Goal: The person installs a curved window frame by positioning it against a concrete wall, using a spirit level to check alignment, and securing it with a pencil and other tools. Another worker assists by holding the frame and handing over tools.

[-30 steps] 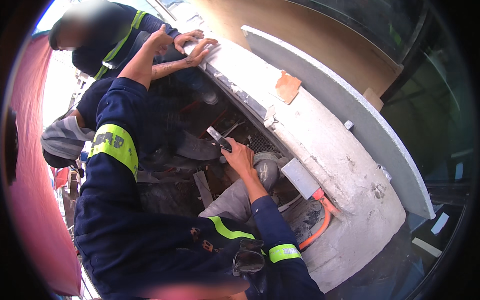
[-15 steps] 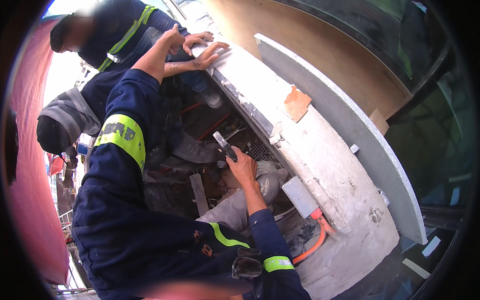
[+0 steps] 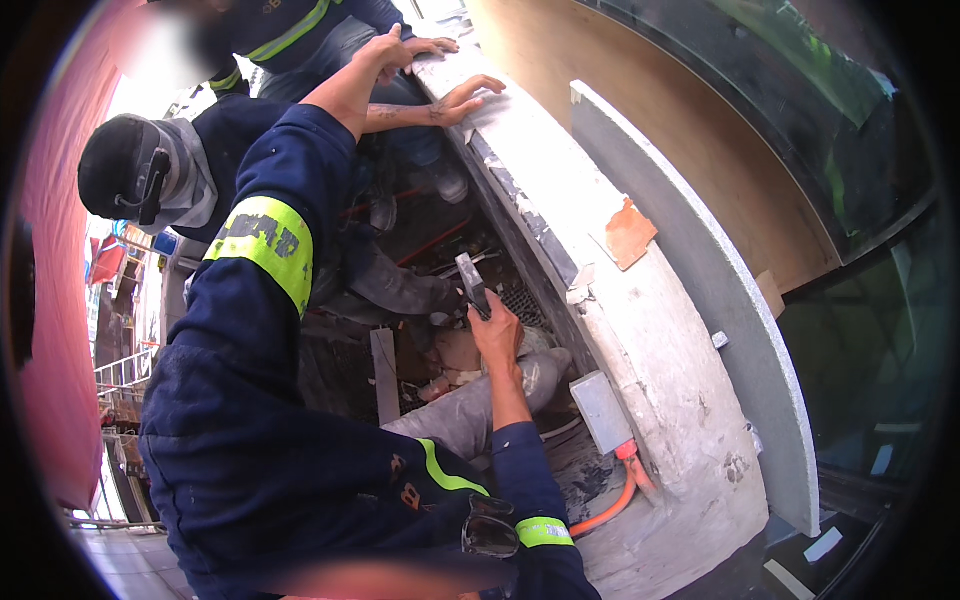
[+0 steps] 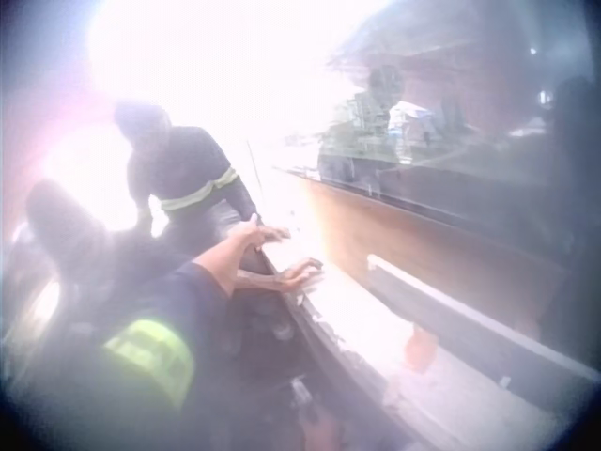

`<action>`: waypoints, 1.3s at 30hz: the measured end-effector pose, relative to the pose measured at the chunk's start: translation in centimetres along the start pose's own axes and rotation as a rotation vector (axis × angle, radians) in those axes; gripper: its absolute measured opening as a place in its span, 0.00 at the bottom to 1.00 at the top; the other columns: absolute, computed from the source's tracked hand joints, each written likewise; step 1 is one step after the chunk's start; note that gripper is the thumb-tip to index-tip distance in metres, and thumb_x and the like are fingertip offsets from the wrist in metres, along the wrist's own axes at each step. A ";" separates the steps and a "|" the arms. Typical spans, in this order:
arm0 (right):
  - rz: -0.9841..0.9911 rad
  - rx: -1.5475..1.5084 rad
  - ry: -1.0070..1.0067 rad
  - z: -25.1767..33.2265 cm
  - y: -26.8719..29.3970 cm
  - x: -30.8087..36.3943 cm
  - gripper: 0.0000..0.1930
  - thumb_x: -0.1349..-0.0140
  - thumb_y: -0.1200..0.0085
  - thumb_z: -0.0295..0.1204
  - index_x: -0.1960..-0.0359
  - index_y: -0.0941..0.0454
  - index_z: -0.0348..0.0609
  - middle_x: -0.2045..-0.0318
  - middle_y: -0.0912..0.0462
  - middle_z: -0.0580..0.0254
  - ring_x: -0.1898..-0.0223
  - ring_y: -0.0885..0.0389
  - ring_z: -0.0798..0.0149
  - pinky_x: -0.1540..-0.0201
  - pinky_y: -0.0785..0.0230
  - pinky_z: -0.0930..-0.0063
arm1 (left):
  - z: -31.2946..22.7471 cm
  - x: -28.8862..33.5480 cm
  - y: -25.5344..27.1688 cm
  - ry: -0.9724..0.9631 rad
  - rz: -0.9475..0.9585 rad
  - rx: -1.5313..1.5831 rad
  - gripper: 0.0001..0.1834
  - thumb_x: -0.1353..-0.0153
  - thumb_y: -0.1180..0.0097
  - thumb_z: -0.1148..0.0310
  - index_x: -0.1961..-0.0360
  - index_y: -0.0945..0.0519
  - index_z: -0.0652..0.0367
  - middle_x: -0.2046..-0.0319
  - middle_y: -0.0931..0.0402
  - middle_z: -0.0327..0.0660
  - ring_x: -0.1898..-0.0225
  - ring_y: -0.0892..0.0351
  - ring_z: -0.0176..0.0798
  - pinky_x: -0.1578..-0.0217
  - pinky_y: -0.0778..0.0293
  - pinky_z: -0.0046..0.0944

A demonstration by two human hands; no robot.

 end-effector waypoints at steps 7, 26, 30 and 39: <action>-0.065 0.023 -0.020 0.1 -0.1 -0.3 0.26 0.37 0.30 0.40 0.41 0.16 0.43 0.55 0.10 0.38 0.53 0.11 0.34 0.51 0.20 0.44 | 8.5 4.8 -3.3 -0.190 -0.030 -0.003 0.55 0.36 0.47 0.22 0.24 0.33 0.57 0.21 0.41 0.62 0.18 0.52 0.69 0.22 0.57 0.75; -0.122 0.243 -0.273 -0.2 1.6 -3.0 0.27 0.33 0.34 0.50 0.48 0.18 0.36 0.54 0.12 0.30 0.50 0.14 0.26 0.48 0.23 0.37 | -19.9 -5.7 -2.3 1.832 -0.332 0.059 0.49 0.36 0.45 0.42 0.18 0.46 0.47 0.36 0.25 0.54 0.40 0.30 0.56 0.40 0.35 0.60; -0.051 0.280 -0.342 1.5 3.0 -1.0 0.35 0.33 0.34 0.48 0.36 0.26 0.32 0.54 0.12 0.26 0.49 0.13 0.28 0.45 0.23 0.39 | -19.0 -5.3 -2.8 1.835 -0.308 0.073 0.49 0.36 0.45 0.46 0.17 0.49 0.45 0.39 0.22 0.53 0.45 0.25 0.54 0.44 0.30 0.56; 0.168 -0.127 0.098 14.0 8.6 4.0 0.21 0.18 0.47 0.45 0.45 0.15 0.37 0.63 0.12 0.41 0.65 0.14 0.47 0.55 0.24 0.60 | -16.9 -4.6 -4.6 1.828 -0.270 0.104 0.52 0.36 0.44 0.56 0.14 0.55 0.40 0.45 0.15 0.49 0.56 0.15 0.47 0.52 0.20 0.49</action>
Point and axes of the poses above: each hand's wrist, its own x-axis away from the middle knuckle, its own y-axis out of the back of the hand, z = x × y, the point moved 1 cm from there along -x, towards the middle knuckle
